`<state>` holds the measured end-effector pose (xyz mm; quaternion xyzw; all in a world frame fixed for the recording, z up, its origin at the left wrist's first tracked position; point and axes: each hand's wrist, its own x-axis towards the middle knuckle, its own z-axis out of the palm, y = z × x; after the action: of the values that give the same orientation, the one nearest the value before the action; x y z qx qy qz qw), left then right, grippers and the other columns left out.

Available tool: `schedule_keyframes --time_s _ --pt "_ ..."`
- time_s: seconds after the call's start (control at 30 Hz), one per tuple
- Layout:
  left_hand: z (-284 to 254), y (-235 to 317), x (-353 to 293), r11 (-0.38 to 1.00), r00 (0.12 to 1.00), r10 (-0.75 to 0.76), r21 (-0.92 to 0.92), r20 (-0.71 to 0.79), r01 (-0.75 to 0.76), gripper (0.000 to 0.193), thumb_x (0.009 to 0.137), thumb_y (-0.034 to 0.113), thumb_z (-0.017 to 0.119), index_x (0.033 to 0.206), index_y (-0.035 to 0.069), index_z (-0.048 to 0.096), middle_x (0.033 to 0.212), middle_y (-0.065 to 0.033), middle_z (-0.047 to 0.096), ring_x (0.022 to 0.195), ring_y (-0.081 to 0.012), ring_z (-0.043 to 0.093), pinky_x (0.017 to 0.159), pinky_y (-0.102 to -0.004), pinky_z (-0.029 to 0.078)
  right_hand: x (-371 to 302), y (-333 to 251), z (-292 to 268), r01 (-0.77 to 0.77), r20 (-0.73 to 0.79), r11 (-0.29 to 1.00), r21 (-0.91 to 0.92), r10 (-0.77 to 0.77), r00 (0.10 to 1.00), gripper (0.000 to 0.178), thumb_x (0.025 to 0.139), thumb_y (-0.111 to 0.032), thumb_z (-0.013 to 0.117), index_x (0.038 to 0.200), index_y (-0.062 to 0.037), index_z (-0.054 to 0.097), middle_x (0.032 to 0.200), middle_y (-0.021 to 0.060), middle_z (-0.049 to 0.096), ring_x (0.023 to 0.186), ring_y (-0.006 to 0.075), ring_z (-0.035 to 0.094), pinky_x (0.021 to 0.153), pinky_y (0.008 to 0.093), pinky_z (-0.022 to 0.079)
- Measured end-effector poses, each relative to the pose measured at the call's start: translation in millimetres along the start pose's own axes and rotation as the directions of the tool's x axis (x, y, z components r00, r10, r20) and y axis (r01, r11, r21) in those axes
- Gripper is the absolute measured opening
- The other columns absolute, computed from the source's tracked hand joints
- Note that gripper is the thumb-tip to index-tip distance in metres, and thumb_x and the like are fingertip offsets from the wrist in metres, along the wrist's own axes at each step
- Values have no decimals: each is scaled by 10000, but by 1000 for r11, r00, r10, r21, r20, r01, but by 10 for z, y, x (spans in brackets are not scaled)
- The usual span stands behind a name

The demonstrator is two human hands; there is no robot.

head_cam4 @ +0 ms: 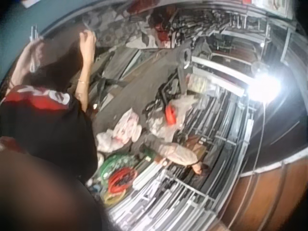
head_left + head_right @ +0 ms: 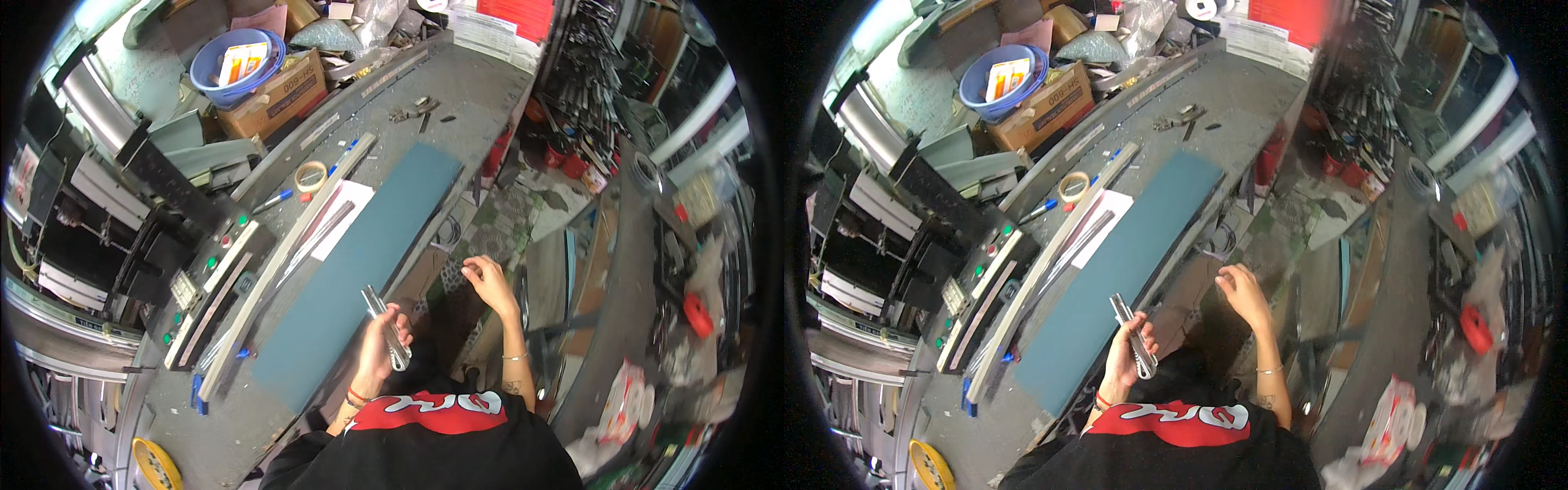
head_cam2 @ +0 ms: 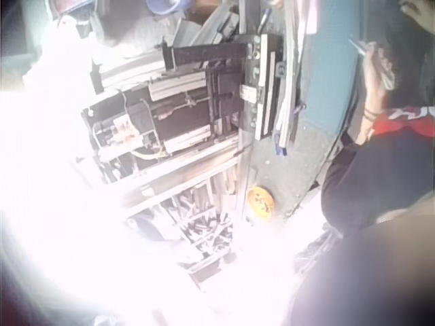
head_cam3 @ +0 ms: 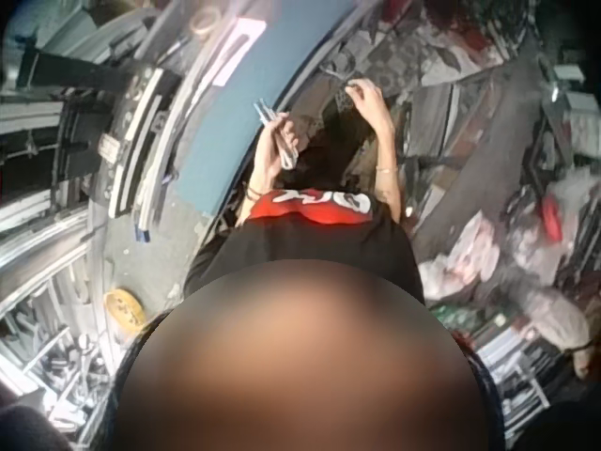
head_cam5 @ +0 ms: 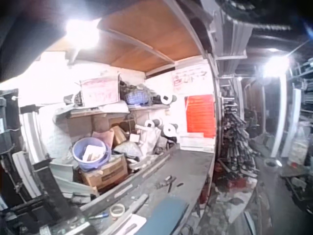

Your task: The person assembles small metal components using a utility knife and scissors. They insert a small black piece into a metal track, then trim and adjust the track with the knife and scissors, repeatedly checking fit and alignment.

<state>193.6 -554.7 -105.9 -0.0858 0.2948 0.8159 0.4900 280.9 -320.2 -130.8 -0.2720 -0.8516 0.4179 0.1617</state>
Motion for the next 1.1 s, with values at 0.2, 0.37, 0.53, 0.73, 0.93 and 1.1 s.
schedule_keyframes --time_s 0.2,0.37,0.53,0.73,0.93,1.1 --pt "576 30 1410 776 815 563 426 -139 -464 250 885 263 518 753 58 460 624 -38 497 463 -112 462 431 -232 368 2036 393 -200 465 -111 827 -317 -519 847 145 792 -107 607 923 -45 613 920 61 512 911 233 490 802 359 406" --pt "1303 394 2476 772 774 614 325 -157 -547 251 874 253 547 739 63 455 630 -40 471 456 -110 436 422 -234 345 3892 424 -333 706 78 511 -491 -781 620 135 747 -79 630 882 -84 632 889 44 509 867 215 473 746 341 366" --pt "1736 562 3073 776 736 627 277 -253 -566 264 865 255 555 728 67 431 630 -39 437 466 -115 406 442 -237 338 5164 505 -242 938 529 165 -306 -790 311 93 756 -162 611 777 -76 586 867 52 491 892 206 469 756 331 372" --pt "1862 388 3584 660 361 688 337 -629 -672 249 880 241 518 715 88 411 612 -17 421 455 -98 406 442 -233 344 5834 605 -77 945 635 -307 111 -710 -305 146 757 -216 594 729 -74 569 846 33 506 898 169 474 734 304 376" --pt "2244 51 4247 348 31 594 222 -804 -911 179 865 215 567 873 88 442 642 0 410 491 -97 411 425 -220 356 6015 397 -43 912 453 -271 306 -801 -390 107 742 -163 622 704 -72 580 801 27 534 799 168 500 709 295 376" --pt "2352 6 4765 411 74 606 232 -792 -882 429 829 199 624 1185 63 428 706 16 409 508 -64 410 435 -203 367 5900 267 -241 442 610 613 655 -774 170 90 740 -99 659 737 -23 611 746 28 540 724 157 512 693 275 354"
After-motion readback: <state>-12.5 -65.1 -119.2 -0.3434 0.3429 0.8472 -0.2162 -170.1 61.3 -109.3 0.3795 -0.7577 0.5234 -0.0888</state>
